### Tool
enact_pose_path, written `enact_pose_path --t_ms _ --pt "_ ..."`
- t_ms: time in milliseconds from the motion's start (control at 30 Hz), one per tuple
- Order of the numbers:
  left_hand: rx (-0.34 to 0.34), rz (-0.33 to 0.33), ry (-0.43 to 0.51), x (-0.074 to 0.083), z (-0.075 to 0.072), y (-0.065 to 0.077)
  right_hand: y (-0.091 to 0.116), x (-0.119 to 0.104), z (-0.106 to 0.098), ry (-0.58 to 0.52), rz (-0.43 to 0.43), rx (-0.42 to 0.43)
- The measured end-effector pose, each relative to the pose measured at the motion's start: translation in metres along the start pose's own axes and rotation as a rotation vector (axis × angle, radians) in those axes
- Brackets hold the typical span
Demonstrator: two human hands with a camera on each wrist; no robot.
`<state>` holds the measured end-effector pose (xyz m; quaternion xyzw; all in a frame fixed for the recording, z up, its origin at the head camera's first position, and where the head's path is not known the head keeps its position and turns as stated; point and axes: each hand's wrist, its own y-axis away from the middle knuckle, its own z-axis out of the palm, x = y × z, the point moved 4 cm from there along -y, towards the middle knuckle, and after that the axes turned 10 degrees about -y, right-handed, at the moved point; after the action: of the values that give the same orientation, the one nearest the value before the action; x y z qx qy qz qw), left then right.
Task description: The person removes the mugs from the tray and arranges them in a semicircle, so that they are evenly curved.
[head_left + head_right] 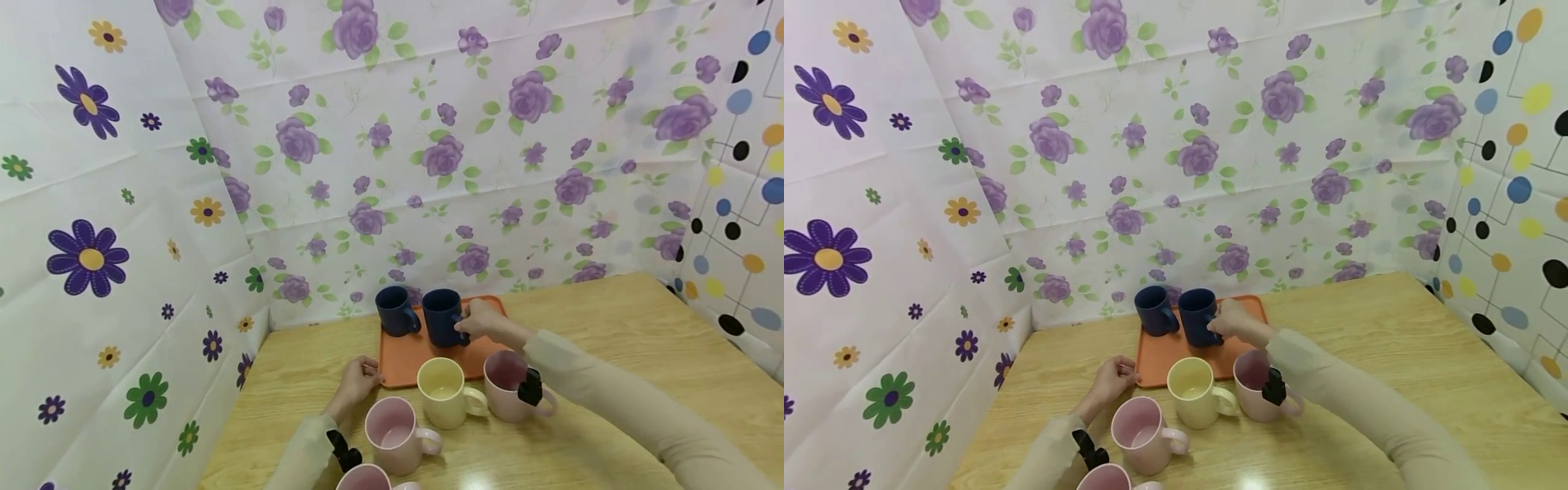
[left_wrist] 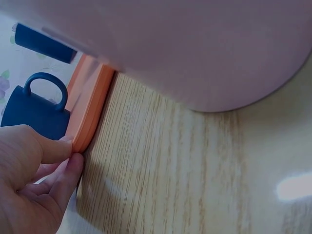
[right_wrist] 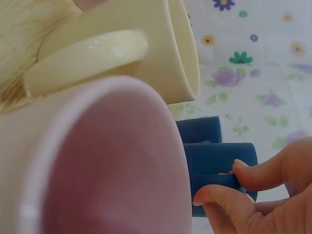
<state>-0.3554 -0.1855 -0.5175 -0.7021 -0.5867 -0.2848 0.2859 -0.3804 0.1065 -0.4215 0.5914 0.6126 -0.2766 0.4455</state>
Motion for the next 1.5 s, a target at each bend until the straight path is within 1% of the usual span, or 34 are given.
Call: enact_pose_path --t_ms 133,333,433,500,533,633,667,733,767,867,900,1000,1233,1500 --pt "0.000 0.000 -0.010 0.001 -0.001 0.000 0.012 -0.003 -0.007 -0.011 -0.146 0.053" --pt "0.009 0.005 -0.005 0.003 0.000 0.002 0.033 -0.002 -0.017 0.082 -0.367 0.107" --pt "0.016 0.018 -0.003 0.004 0.000 0.003 0.046 -0.003 -0.024 0.094 -0.440 0.138" --pt "0.021 0.014 0.008 0.003 0.000 0.002 0.055 -0.006 -0.028 0.089 -0.465 0.147" --pt "0.023 0.016 0.017 0.001 0.000 0.002 0.060 -0.007 -0.030 0.089 -0.468 0.155" --pt "0.023 0.059 0.036 -0.004 0.000 -0.001 0.073 -0.010 -0.035 0.095 -0.483 0.172" --pt "0.023 0.116 0.055 -0.016 0.003 -0.008 0.077 -0.011 -0.036 0.101 -0.487 0.182" --pt "0.024 0.158 0.058 -0.017 0.002 -0.008 0.084 -0.011 -0.038 0.115 -0.492 0.201" --pt "0.022 0.165 0.052 -0.016 0.002 -0.007 0.088 -0.011 -0.039 0.122 -0.493 0.206" --pt "0.022 0.135 0.040 -0.012 0.001 -0.004 0.097 -0.008 -0.042 0.133 -0.494 0.217" --pt "0.023 0.079 0.020 0.000 -0.001 0.002 0.100 -0.007 -0.043 0.132 -0.494 0.216" --pt "0.022 0.041 0.005 0.002 -0.001 0.004 0.110 -0.005 -0.048 0.123 -0.492 0.212" --pt "0.009 0.026 -0.004 0.004 0.000 0.005 0.132 0.003 -0.061 0.136 -0.492 0.235" --pt "0.011 0.035 -0.005 0.003 0.000 0.005 0.146 0.016 -0.073 0.152 -0.486 0.241"
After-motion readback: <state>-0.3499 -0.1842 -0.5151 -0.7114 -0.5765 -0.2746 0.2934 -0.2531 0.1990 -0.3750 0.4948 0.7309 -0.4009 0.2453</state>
